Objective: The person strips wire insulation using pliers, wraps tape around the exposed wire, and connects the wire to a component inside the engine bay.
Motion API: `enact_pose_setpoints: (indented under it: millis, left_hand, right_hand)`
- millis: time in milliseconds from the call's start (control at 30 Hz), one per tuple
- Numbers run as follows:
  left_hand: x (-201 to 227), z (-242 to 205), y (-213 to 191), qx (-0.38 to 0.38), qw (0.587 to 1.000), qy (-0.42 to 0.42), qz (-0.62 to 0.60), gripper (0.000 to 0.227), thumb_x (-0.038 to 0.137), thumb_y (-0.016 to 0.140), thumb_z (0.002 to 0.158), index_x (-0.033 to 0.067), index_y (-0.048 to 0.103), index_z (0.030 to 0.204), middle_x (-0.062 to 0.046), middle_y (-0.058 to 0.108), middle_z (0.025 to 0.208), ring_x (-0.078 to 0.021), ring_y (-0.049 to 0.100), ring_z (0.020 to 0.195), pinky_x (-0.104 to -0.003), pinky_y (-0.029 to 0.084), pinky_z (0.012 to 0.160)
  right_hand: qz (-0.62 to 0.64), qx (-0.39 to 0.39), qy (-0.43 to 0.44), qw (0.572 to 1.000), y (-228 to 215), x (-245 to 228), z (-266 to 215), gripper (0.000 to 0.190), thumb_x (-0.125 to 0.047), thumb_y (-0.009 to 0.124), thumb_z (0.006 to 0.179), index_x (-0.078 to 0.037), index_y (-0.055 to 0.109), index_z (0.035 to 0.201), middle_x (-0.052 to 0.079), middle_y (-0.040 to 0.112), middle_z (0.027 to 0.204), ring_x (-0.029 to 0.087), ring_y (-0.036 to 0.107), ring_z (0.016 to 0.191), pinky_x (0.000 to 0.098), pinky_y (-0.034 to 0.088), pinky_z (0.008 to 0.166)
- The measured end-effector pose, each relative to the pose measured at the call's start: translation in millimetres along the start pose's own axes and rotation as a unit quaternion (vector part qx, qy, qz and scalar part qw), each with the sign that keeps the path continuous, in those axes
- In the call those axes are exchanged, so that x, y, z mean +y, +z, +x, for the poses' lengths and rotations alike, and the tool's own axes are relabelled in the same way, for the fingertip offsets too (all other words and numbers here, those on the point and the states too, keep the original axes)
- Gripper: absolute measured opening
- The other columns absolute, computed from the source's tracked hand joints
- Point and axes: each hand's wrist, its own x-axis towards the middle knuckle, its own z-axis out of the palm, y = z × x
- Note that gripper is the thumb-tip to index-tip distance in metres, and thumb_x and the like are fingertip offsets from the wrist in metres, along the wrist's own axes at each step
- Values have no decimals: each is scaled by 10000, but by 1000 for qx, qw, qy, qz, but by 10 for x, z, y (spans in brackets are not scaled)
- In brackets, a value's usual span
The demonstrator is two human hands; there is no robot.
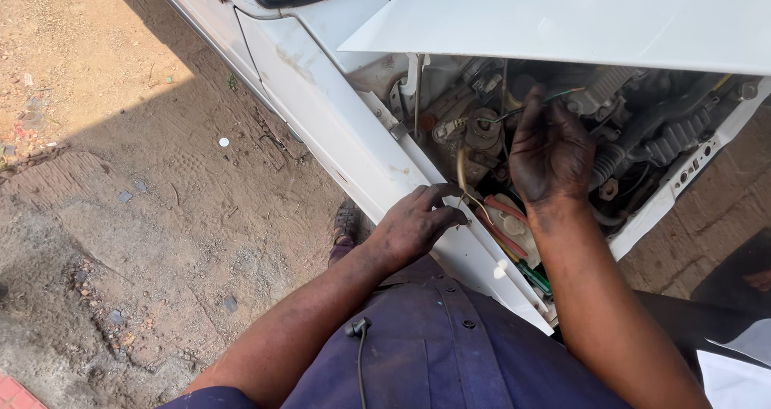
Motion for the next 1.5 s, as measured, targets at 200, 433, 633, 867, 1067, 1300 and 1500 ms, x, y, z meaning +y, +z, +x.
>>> enact_pose_setpoints:
  millis: [200, 433, 633, 867, 1067, 1300, 1500]
  left_hand:
    - [3, 15, 22, -5, 999, 49, 5, 203, 127, 638, 983, 146, 693, 1178, -39, 583, 1477, -275, 633, 1241, -386, 545, 1040]
    - [214, 244, -167, 91, 962, -118, -231, 229, 130, 543, 1073, 45, 578, 1283, -116, 732, 1088, -291, 737, 1059, -388, 570, 908]
    - [70, 469, -363, 97, 971, -40, -217, 289, 142, 698, 945, 58, 589, 1199, -85, 722, 1074, -248, 757, 994, -373, 600, 832]
    - [-228, 829, -583, 90, 986, 137, -43, 257, 91, 773, 809, 134, 736, 1060, -30, 710, 1041, -283, 661, 990, -425, 565, 834]
    - [-270, 1015, -627, -52, 984, 65, -159, 232, 122, 770, 877, 121, 747, 1107, -58, 727, 1074, -250, 723, 945, -377, 613, 778]
    - [-326, 1074, -480, -83, 961, 32, -262, 269, 122, 726, 904, 109, 733, 1173, -91, 725, 1120, -226, 767, 938, -336, 649, 789]
    - [-266, 1106, -374, -104, 975, 45, -192, 229, 184, 761, 901, 124, 772, 1122, -96, 737, 1011, -228, 743, 905, -359, 621, 797]
  right_hand:
    - [-115, -146, 21, 982, 464, -348, -419, 150, 13, 595, 1055, 103, 635, 1168, 223, 701, 1153, 284, 728, 1100, 335, 626, 1020]
    - [-434, -93, -67, 894, 401, -376, -1104, 186, 57, 705, 910, -36, 693, 1071, 80, 732, 1096, 216, 748, 1043, 371, 628, 949]
    - [-521, 66, -67, 849, -18, -52, -1283, 144, -16, 756, 880, -43, 699, 1010, 116, 761, 986, 201, 750, 923, 336, 620, 781]
    - [-448, 141, -90, 878, -186, 512, -1202, 111, -67, 740, 902, -66, 718, 1011, 69, 746, 940, 187, 733, 848, 328, 595, 679]
    - [-367, 219, -103, 898, -164, 746, -1091, 139, -108, 749, 913, -50, 723, 1036, 54, 710, 875, 170, 684, 776, 300, 507, 596]
    - [-374, 227, -130, 890, -216, 790, -1102, 147, -120, 762, 924, -34, 704, 1028, 56, 707, 862, 167, 680, 784, 302, 489, 600]
    - [-344, 243, -125, 898, -271, 734, -1044, 151, -121, 759, 903, -52, 734, 1036, 46, 731, 889, 153, 687, 800, 297, 479, 624]
